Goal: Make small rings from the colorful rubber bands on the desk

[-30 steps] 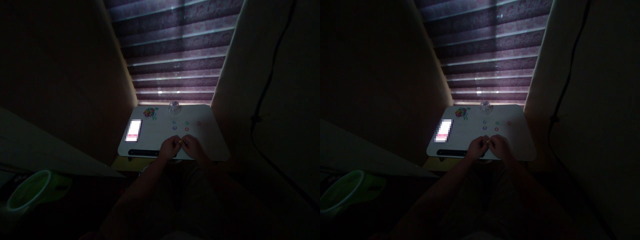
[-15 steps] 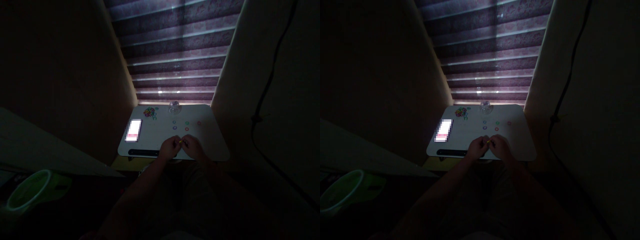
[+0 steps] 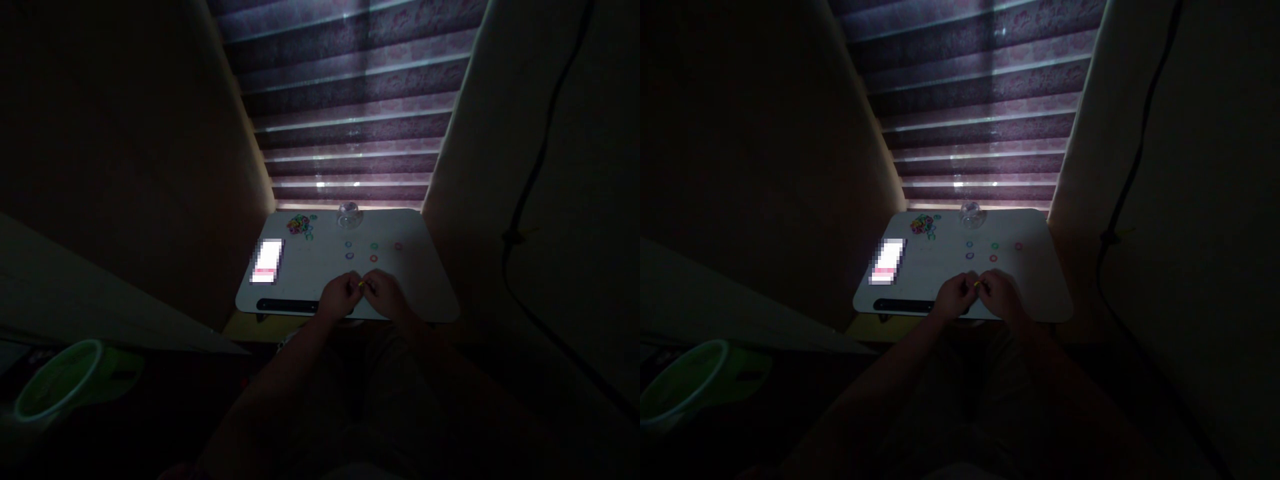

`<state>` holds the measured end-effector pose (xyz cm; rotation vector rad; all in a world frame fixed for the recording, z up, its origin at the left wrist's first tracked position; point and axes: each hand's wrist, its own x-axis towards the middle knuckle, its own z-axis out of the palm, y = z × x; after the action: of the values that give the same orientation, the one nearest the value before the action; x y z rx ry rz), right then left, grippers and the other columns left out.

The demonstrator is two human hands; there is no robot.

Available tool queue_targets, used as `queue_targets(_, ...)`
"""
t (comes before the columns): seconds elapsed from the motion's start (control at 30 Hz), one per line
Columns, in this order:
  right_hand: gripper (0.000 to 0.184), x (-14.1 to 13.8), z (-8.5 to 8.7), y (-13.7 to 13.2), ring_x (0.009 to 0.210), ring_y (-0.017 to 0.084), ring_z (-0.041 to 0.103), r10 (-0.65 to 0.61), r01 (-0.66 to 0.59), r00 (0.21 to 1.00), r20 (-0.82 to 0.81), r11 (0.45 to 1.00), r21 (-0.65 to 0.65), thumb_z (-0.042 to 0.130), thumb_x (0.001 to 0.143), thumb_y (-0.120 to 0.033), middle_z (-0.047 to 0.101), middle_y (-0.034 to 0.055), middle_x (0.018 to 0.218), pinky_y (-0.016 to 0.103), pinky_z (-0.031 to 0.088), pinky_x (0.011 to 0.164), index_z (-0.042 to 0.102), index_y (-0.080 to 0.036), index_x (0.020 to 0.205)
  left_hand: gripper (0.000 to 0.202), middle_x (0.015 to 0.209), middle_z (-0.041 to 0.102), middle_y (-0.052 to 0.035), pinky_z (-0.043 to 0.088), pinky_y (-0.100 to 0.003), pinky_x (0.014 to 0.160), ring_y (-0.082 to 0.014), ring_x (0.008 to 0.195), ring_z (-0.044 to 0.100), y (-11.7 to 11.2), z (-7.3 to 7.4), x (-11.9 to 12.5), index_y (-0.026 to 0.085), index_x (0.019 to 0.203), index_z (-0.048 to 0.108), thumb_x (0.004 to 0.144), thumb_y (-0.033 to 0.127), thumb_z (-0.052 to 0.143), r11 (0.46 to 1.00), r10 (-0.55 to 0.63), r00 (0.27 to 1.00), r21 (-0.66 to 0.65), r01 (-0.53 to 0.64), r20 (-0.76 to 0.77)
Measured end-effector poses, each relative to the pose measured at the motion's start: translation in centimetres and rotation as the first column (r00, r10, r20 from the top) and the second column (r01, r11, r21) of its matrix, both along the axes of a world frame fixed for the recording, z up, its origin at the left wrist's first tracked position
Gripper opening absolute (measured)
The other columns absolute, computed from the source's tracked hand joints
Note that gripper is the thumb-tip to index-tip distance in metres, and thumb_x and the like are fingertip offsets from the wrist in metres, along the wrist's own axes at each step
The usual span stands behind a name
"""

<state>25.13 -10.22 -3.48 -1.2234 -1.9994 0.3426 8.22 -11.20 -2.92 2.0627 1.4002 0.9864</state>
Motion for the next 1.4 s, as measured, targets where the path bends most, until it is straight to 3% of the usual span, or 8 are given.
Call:
queue_targets(0.77,0.004,0.03,0.12,0.08,0.065,0.016,0.051,-0.002,0.001,1.000,0.014,1.000,0.022,0.057,0.079,-0.020,0.059,0.0022,0.071,0.027,0.034,0.060,0.060,-0.020,0.077,0.017,0.073,0.063,0.0009,0.040,-0.022,0.061,-0.0113,0.062,0.053,0.04,0.13,0.11,0.018,0.086,0.062,0.086,0.035,0.059,1.000,-0.006,1.000,0.010,0.006,0.001)
queue_targets(1.0,0.003,0.07,0.13,-0.02,0.066,0.016,0.051,0.005,-0.005,1.000,0.000,1.000,-0.003,0.057,0.080,-0.021,0.059,0.0020,0.072,0.026,0.035,0.060,0.060,-0.021,0.079,0.014,0.087,0.066,-0.0023,0.045,-0.024,0.069,-0.0135,0.075,0.058,0.10,0.27,0.09,0.018,0.092,0.062,0.084,0.030,0.061,0.998,-0.042,0.998,0.050,0.040,0.045)
queue_targets(1.4,0.003,-0.01,0.04,0.09,0.065,0.016,0.051,0.002,-0.002,1.000,0.006,1.000,0.011,0.056,0.078,-0.019,0.057,0.0015,0.071,0.027,0.035,0.061,0.058,-0.020,0.076,0.015,0.076,0.063,-0.0001,0.041,-0.023,0.063,-0.0127,0.068,0.055,-0.04,0.45,0.08,0.018,0.085,0.061,0.085,0.033,0.060,0.999,-0.031,1.000,0.008,0.031,0.001)
